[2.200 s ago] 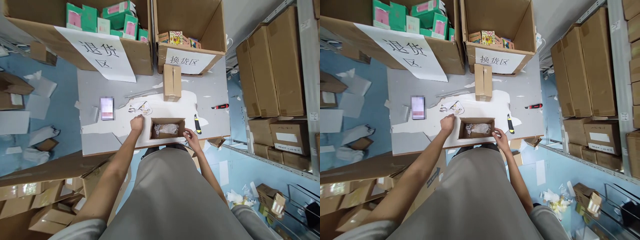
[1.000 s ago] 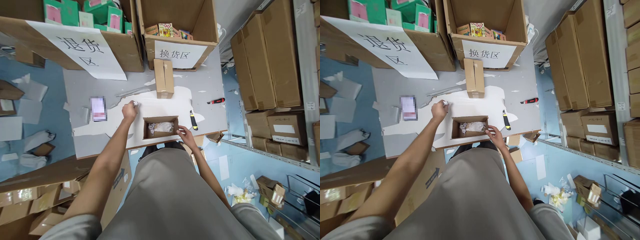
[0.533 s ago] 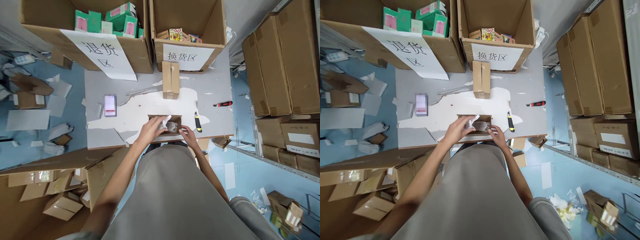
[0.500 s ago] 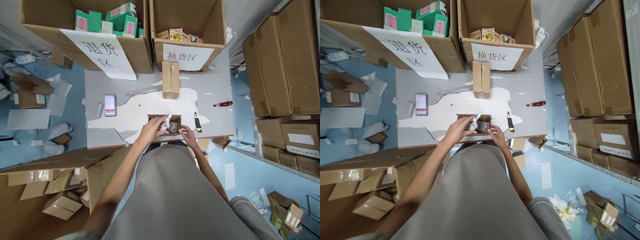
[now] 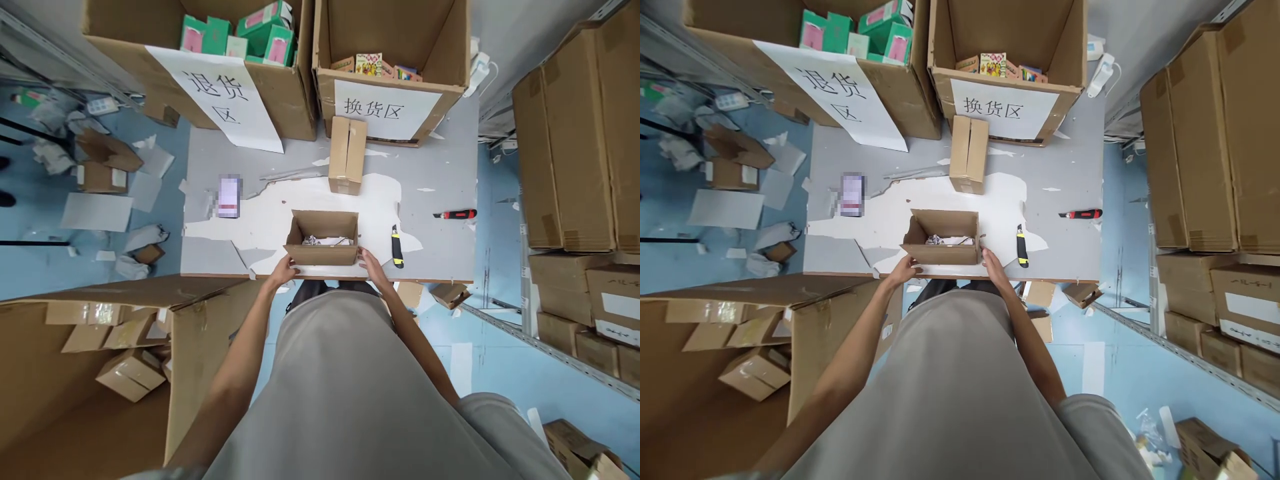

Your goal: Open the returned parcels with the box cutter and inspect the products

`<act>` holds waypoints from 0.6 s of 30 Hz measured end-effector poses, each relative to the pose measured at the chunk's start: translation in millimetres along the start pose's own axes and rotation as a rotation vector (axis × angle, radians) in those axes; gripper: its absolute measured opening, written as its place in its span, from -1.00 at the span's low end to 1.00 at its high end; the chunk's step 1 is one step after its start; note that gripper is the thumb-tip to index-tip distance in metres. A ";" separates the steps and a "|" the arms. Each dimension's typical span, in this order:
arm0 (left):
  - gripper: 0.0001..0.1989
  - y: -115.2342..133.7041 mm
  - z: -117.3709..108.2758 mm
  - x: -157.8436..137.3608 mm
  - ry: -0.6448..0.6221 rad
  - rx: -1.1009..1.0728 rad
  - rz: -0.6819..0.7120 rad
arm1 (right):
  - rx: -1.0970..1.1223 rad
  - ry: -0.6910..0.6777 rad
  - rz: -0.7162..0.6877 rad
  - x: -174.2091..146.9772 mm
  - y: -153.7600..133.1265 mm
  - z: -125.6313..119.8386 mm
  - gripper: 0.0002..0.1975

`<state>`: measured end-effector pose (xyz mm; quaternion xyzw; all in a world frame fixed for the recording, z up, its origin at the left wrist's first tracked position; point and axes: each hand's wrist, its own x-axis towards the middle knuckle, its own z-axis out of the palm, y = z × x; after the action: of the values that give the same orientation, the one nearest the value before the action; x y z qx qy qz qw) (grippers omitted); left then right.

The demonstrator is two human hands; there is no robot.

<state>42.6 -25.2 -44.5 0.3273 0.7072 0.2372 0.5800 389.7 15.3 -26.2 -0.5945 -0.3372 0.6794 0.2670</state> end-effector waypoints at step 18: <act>-0.65 -18.9 64.0 -63.1 0.086 0.013 0.158 | 0.183 0.204 -0.126 -57.3 57.2 3.9 -0.53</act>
<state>108.7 -87.3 -29.8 0.3752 0.7050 0.2914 0.5267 396.7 -65.0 -34.3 -0.6114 -0.2815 0.6252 0.3951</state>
